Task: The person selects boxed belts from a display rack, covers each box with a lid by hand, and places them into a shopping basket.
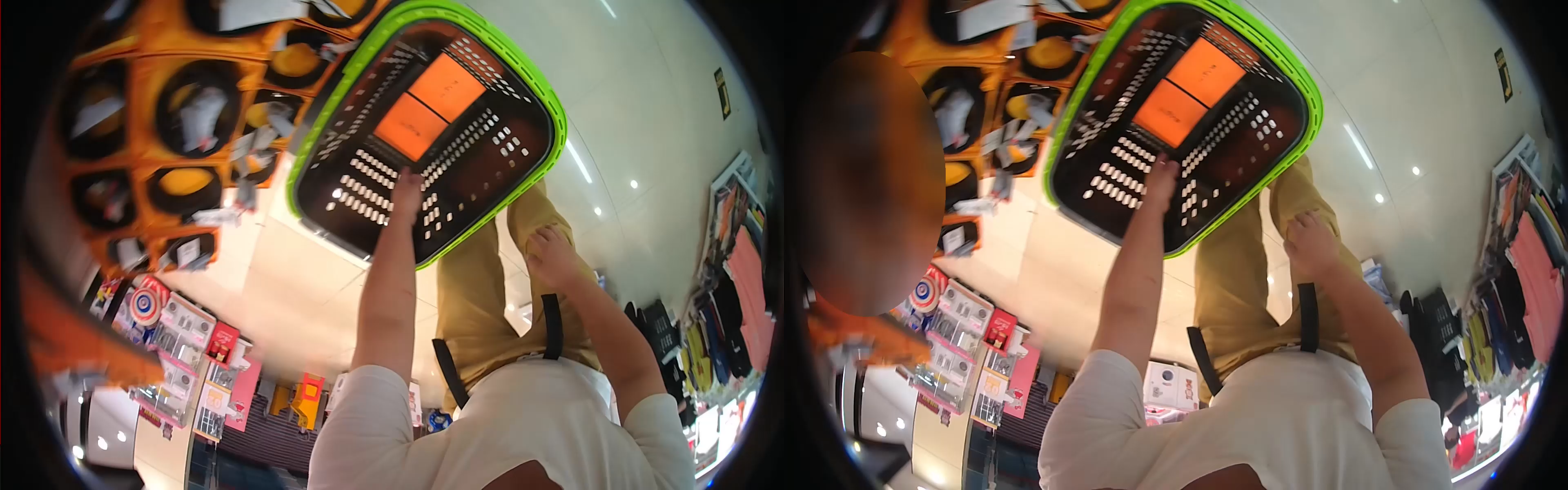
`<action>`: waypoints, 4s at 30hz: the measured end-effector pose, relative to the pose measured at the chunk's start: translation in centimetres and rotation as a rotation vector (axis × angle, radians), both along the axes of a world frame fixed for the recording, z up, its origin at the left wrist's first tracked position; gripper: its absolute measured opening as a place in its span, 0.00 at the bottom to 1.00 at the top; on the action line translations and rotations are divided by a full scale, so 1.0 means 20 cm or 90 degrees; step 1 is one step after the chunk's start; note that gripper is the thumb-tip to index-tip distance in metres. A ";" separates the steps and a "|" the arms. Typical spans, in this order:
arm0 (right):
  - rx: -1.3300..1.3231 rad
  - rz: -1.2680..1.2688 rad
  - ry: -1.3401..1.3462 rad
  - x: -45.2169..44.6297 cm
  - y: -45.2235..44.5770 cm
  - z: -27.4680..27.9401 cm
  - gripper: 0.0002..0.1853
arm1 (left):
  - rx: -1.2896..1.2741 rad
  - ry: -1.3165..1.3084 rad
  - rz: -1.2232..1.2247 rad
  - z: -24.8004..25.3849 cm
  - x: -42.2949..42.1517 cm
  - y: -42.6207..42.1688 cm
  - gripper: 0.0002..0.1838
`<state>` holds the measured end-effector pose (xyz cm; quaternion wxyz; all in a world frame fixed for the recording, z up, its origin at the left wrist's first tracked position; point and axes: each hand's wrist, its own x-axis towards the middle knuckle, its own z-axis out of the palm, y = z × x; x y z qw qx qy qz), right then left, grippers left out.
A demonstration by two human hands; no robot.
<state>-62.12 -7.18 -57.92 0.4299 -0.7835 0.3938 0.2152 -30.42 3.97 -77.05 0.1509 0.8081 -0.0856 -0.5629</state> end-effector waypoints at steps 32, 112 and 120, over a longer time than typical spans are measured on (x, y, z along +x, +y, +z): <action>-0.363 0.329 -1.203 0.70 -0.23 3.44 0.14 | -0.771 -0.686 0.218 3.70 0.76 -0.52 0.16; 0.432 -0.243 -0.742 0.59 -0.76 2.51 0.32 | -0.851 0.110 0.516 3.31 -0.40 -0.43 0.31; 0.376 -0.226 -0.725 0.56 -0.76 2.49 0.32 | -0.836 0.227 0.586 3.41 -0.44 -0.48 0.27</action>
